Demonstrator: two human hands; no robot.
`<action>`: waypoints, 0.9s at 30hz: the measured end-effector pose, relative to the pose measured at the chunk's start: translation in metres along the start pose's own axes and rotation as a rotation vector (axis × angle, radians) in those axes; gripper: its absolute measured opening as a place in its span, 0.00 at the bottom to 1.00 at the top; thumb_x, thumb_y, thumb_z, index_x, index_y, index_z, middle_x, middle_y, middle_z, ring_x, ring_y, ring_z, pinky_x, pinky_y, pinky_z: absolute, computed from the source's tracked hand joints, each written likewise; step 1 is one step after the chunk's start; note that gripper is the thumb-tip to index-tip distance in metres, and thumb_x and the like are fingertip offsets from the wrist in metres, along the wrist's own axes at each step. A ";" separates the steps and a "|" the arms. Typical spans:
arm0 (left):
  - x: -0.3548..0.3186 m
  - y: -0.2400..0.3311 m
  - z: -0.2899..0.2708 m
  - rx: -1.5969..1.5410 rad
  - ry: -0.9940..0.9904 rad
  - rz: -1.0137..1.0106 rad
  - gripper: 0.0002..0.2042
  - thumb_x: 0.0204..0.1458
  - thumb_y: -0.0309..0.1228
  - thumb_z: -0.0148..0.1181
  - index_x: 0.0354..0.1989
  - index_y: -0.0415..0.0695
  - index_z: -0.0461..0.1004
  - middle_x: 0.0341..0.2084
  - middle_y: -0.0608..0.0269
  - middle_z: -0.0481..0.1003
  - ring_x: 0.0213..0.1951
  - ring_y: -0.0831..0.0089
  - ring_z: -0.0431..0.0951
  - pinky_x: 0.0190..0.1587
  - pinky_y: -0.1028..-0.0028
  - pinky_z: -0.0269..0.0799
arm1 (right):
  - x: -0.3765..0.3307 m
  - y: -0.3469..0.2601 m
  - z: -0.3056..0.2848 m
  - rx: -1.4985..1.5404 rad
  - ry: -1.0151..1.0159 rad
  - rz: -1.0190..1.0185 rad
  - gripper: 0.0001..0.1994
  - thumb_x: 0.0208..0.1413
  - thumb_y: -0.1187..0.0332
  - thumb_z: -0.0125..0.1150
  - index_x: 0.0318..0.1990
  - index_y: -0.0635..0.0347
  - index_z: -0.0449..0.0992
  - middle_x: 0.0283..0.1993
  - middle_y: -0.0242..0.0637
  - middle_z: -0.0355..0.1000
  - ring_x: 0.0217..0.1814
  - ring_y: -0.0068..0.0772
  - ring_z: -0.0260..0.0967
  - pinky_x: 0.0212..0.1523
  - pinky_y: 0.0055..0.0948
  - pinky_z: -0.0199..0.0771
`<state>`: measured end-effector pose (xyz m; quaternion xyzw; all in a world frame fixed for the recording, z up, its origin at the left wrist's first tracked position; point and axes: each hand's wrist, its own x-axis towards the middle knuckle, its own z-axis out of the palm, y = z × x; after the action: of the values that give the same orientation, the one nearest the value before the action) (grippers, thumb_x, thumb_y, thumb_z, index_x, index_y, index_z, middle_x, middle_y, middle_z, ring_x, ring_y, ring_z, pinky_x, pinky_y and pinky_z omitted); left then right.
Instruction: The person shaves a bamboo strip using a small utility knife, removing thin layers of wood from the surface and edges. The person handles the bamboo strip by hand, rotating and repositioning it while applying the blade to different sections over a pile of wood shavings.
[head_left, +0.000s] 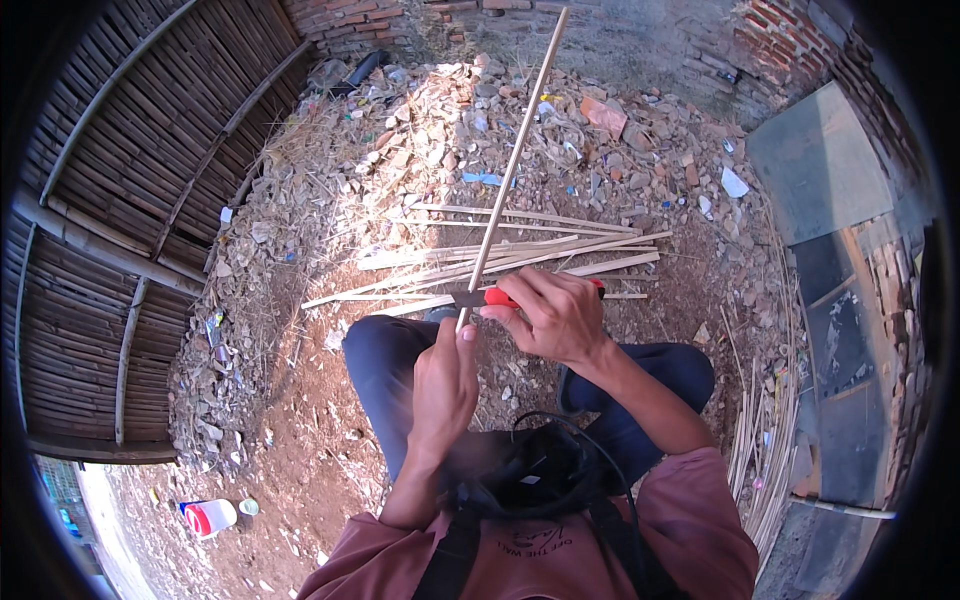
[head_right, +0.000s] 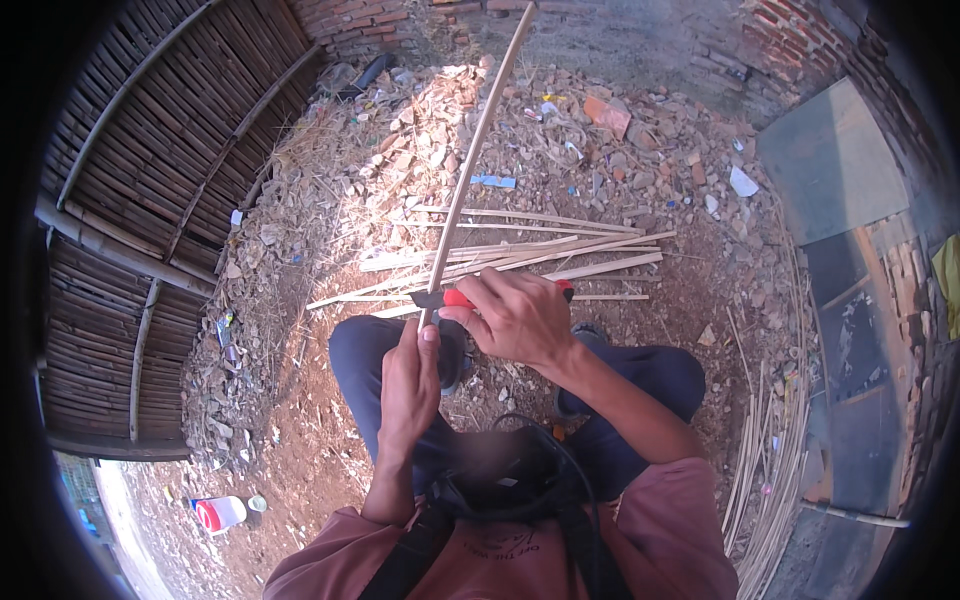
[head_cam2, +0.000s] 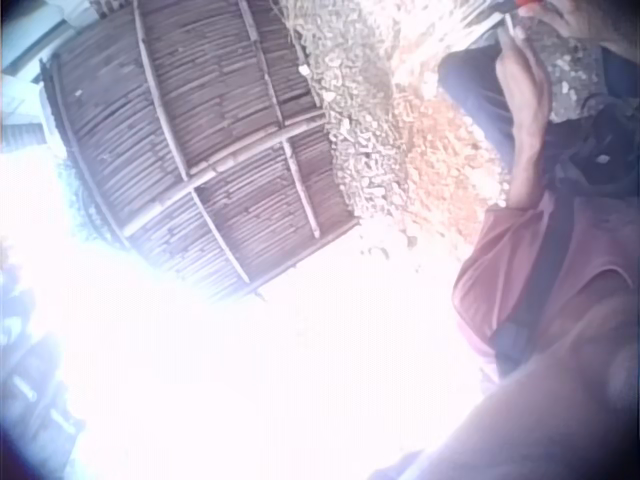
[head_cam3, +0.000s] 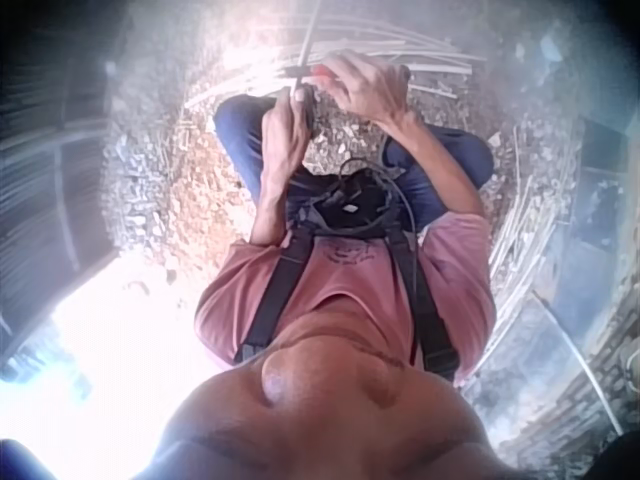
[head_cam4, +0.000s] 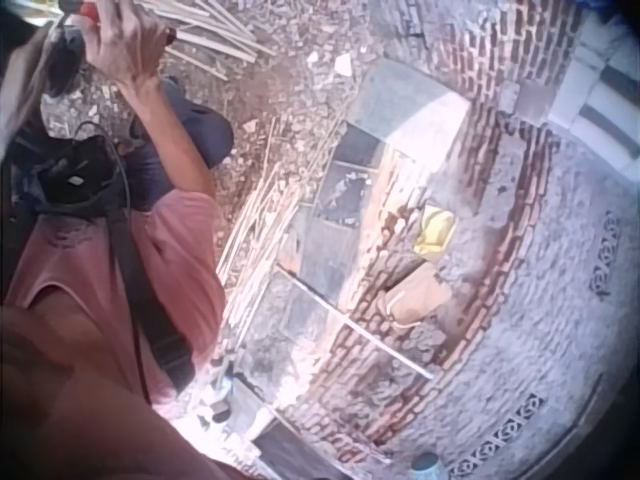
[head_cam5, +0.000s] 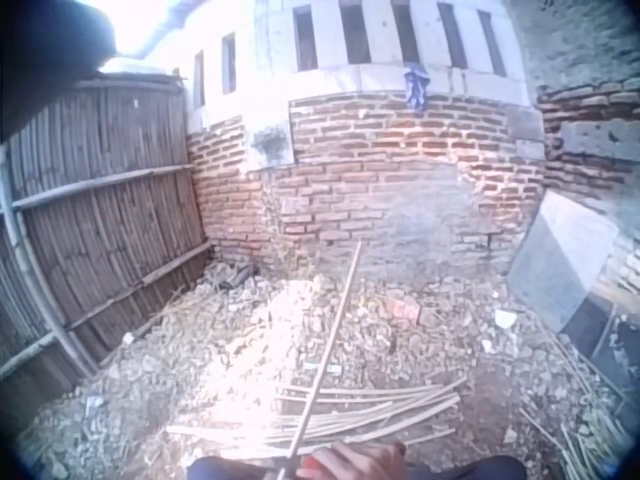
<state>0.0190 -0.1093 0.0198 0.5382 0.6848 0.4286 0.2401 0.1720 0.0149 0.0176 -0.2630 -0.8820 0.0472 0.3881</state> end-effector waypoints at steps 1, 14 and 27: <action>0.000 0.002 -0.001 0.003 -0.008 -0.016 0.15 0.76 0.35 0.44 0.41 0.35 0.69 0.18 0.47 0.69 0.21 0.53 0.69 0.27 0.57 0.63 | 0.000 0.001 0.000 -0.012 0.000 0.010 0.15 0.64 0.49 0.66 0.38 0.49 0.78 0.31 0.30 0.75 0.29 0.35 0.80 0.28 0.36 0.76; -0.055 -0.023 0.002 0.177 -0.208 -0.133 0.14 0.74 0.37 0.47 0.39 0.40 0.65 0.21 0.37 0.74 0.30 0.31 0.76 0.31 0.41 0.65 | 0.034 0.103 -0.044 -0.221 0.120 0.528 0.21 0.72 0.46 0.54 0.45 0.53 0.83 0.33 0.39 0.82 0.31 0.46 0.80 0.32 0.45 0.75; -0.045 -0.012 -0.017 -0.062 -0.120 -0.135 0.18 0.75 0.39 0.45 0.46 0.37 0.78 0.21 0.56 0.72 0.26 0.70 0.71 0.34 0.66 0.68 | 0.036 0.080 -0.062 0.927 -0.048 0.897 0.24 0.75 0.47 0.51 0.59 0.60 0.75 0.25 0.17 0.54 0.21 0.08 0.48 0.21 0.17 0.44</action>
<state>0.0131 -0.1582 0.0123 0.5080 0.6901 0.3996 0.3257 0.2302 0.0938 0.0610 -0.4100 -0.5830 0.5869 0.3840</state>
